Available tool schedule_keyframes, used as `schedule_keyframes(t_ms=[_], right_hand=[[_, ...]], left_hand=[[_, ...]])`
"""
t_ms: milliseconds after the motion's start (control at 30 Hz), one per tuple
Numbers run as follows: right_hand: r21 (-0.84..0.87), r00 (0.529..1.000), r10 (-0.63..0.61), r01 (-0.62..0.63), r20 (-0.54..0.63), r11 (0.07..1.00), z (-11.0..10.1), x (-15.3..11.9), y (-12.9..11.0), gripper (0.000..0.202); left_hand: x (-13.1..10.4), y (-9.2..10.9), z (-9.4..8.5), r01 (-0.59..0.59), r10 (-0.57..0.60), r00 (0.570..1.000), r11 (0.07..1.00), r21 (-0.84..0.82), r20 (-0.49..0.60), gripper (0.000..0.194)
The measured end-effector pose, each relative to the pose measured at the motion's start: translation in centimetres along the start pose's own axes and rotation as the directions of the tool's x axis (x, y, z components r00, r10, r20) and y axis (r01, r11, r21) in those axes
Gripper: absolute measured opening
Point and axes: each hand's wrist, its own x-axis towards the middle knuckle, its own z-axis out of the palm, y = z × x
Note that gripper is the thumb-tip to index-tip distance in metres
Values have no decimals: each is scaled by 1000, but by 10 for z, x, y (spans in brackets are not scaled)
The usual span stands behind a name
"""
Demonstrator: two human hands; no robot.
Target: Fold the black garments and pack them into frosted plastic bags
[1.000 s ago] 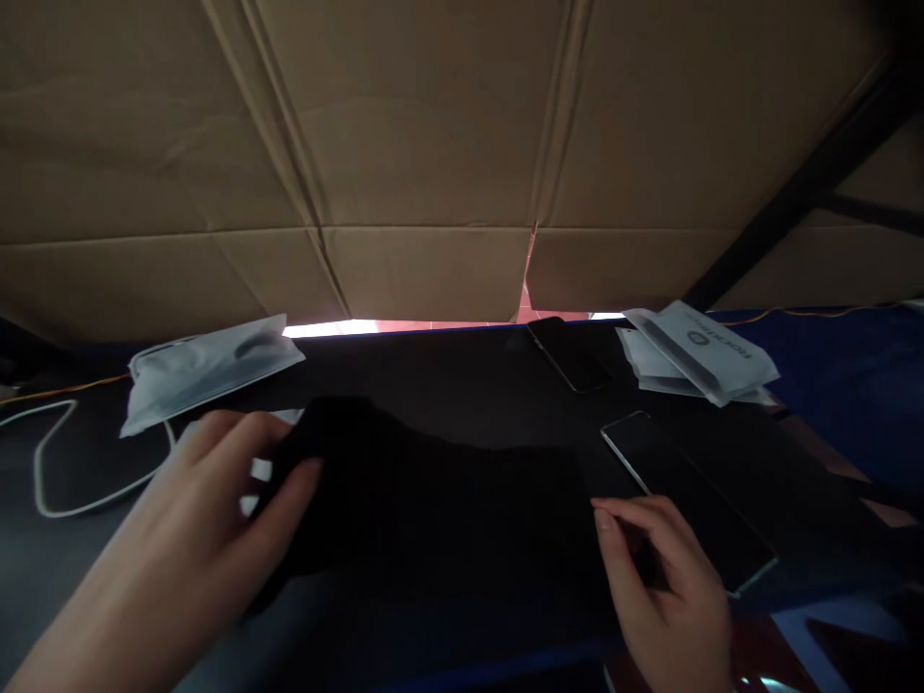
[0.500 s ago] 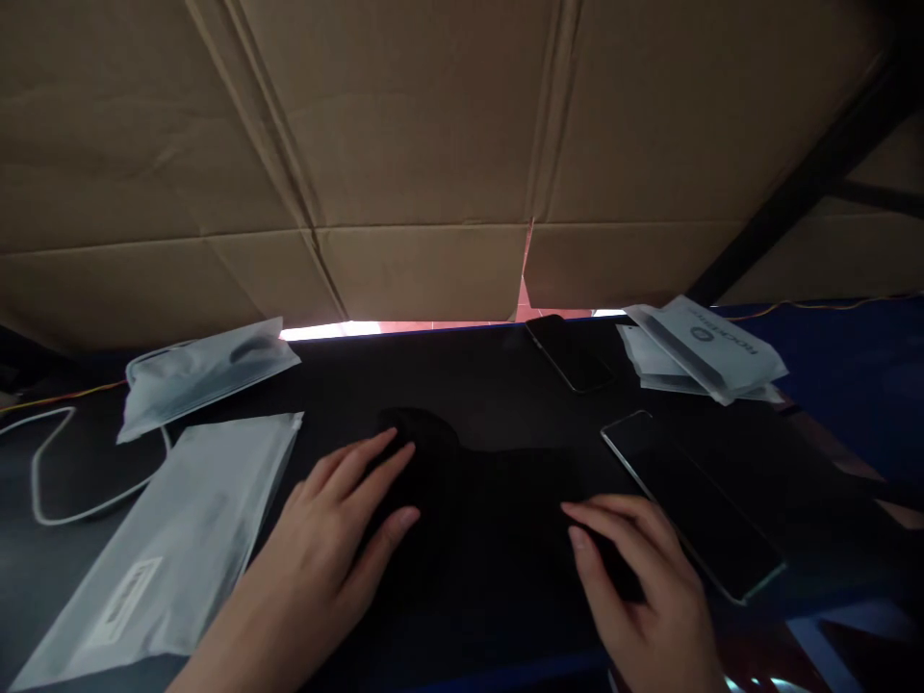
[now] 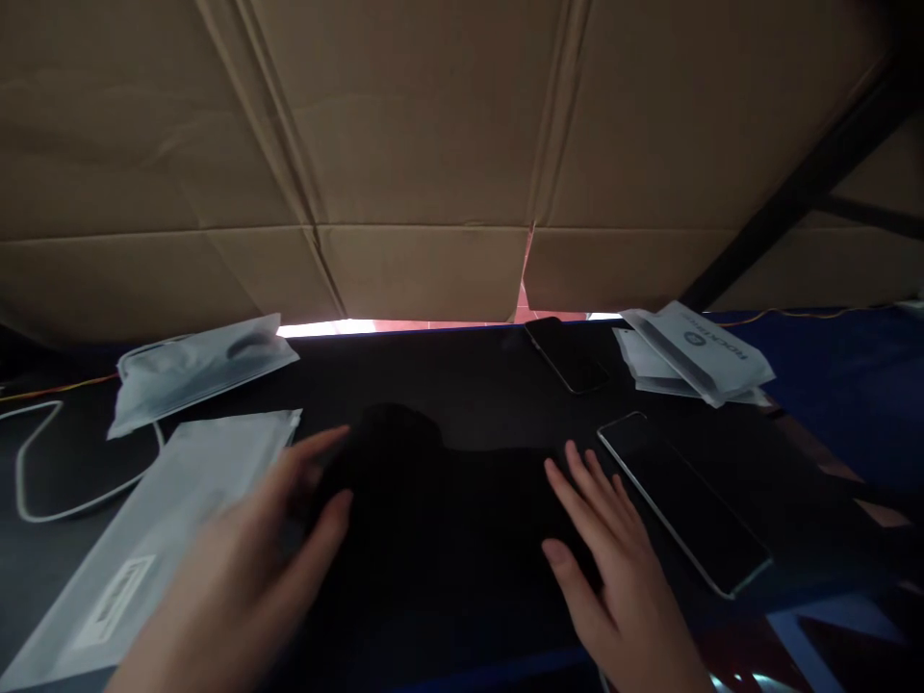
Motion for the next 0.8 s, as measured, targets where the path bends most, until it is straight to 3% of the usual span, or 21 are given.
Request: schedule_keyframes(t_ms=[100, 167, 233, 300, 400, 533, 600, 667, 733, 800], right_hand=[[111, 992, 74, -63, -101, 992, -2, -3, 2, 56], [137, 989, 98, -82, -113, 987, -1, -4, 3, 53], [138, 988, 99, -83, -117, 987, 1, -4, 5, 51], [141, 987, 100, -81, -129, 987, 2, -4, 6, 49], [168, 979, 132, -105, -154, 980, 2, -3, 6, 46], [203, 973, 166, -132, -162, 970, 1, -2, 3, 41], [202, 973, 171, -138, -156, 970, 1, -1, 3, 41], [190, 973, 165, -134, -160, 973, 0, -1, 3, 41], [178, 973, 147, -115, -177, 977, 0, -1, 5, 39], [173, 972, 126, -92, -198, 981, 0, -2, 8, 36]], left_hand=[[5, 24, -6, -45, 52, 989, 998, 54, -141, 53], [5, 48, 2, -205, 205, 972, 979, 11, -110, 45], [4, 68, 18, -397, 397, 918, 915, -77, -12, 42], [1, 74, 37, -487, 487, 873, 872, -59, -5, 43], [-6, 58, 62, -468, 475, 880, 873, 139, -21, 54], [-17, 34, 73, -538, 526, 842, 806, 247, 115, 74], [-21, 24, 61, -557, 540, 830, 795, 239, 138, 72], [-23, 4, 39, -485, 479, 873, 838, 250, 89, 67], [-24, -30, 13, -286, 318, 947, 906, 312, -56, 66], [-28, -70, -8, -73, 154, 976, 896, 438, -151, 80]])
